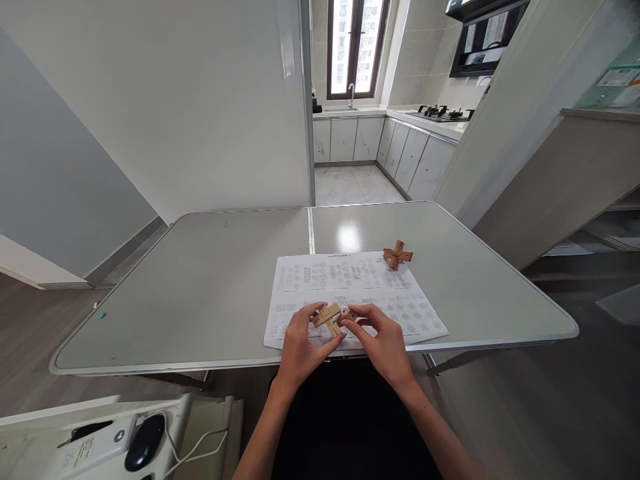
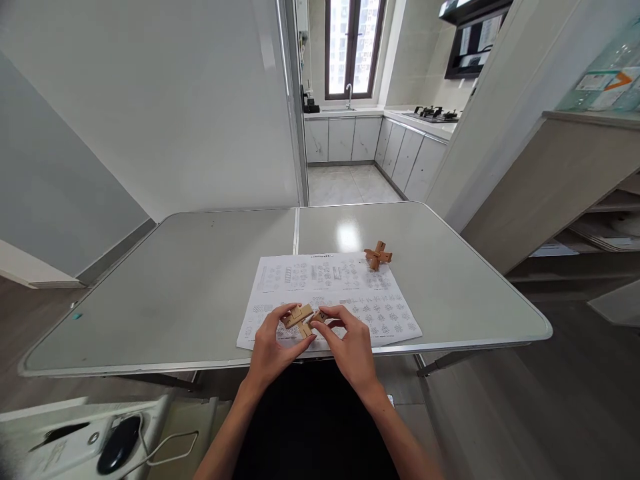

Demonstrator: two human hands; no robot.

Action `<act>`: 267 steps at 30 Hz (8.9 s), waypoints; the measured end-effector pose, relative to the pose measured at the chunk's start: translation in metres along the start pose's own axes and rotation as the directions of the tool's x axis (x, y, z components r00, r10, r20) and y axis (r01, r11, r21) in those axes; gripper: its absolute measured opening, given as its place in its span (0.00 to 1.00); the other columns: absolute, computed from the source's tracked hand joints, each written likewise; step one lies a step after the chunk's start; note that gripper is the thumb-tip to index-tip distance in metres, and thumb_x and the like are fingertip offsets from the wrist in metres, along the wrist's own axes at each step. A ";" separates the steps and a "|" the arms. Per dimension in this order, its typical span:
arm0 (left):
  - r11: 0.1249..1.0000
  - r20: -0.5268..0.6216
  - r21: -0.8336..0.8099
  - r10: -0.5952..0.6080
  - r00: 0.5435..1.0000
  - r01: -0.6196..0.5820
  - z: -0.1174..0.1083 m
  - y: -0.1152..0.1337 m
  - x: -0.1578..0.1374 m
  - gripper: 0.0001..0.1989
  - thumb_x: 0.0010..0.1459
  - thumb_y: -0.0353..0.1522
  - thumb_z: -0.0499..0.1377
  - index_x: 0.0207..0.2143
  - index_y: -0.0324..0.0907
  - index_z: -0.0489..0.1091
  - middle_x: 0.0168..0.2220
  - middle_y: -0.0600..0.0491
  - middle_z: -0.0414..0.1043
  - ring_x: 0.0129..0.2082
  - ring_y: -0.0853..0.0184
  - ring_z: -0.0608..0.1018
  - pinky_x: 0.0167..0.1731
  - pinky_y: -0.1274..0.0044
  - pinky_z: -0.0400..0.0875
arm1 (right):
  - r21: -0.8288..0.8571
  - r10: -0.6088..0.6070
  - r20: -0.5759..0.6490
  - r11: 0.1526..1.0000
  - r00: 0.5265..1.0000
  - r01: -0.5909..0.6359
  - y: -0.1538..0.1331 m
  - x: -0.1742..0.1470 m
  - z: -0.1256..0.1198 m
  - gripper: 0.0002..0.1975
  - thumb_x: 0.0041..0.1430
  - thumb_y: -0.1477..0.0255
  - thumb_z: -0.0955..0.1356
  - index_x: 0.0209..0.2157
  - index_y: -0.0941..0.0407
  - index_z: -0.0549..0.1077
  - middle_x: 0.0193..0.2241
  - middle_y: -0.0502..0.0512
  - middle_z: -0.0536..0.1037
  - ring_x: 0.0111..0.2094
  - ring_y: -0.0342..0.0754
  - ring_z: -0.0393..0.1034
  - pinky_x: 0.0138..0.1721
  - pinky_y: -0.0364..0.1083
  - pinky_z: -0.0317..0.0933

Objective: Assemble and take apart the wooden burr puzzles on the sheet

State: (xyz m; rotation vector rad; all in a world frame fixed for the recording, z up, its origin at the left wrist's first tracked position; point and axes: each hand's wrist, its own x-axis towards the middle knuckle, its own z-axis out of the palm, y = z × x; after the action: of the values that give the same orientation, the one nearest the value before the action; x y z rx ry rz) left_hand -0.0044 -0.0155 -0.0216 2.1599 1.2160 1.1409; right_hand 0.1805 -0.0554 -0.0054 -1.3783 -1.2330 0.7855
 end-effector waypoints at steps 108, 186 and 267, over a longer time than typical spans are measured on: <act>0.996 0.142 -0.028 -0.076 0.987 0.080 -0.001 0.006 0.004 0.11 0.69 0.34 0.58 0.53 0.49 0.71 0.43 0.53 0.79 0.41 0.61 0.81 0.43 0.67 0.78 | -0.264 -0.037 -0.006 0.964 0.999 0.034 0.047 0.029 -0.070 0.22 0.70 0.49 0.62 0.36 0.53 0.73 0.28 0.53 0.78 0.28 0.51 0.73 0.31 0.47 0.66; 0.978 0.140 -0.069 -0.184 0.973 0.195 -0.004 0.004 0.004 0.10 0.69 0.38 0.58 0.48 0.49 0.74 0.44 0.52 0.81 0.45 0.59 0.82 0.46 0.67 0.80 | -0.268 -0.012 0.070 0.963 0.997 0.030 0.051 0.025 -0.058 0.21 0.70 0.51 0.63 0.35 0.52 0.74 0.26 0.51 0.78 0.26 0.50 0.71 0.31 0.46 0.64; 0.961 0.321 -0.231 -0.071 0.944 0.151 -0.018 0.011 0.006 0.49 0.46 0.42 0.77 0.67 0.58 0.59 0.64 0.47 0.67 0.62 0.51 0.72 0.63 0.59 0.67 | 0.055 0.062 0.558 0.992 0.827 -0.112 0.000 0.030 -0.027 0.18 0.69 0.53 0.66 0.40 0.54 0.74 0.24 0.47 0.72 0.27 0.46 0.68 0.30 0.44 0.62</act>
State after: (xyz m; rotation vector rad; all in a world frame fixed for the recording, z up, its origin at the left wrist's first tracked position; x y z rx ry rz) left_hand -0.0118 -0.0171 -0.0008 1.9591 0.9816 0.8196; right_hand 0.2135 -0.0346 0.0058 -1.1734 -1.5629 1.3584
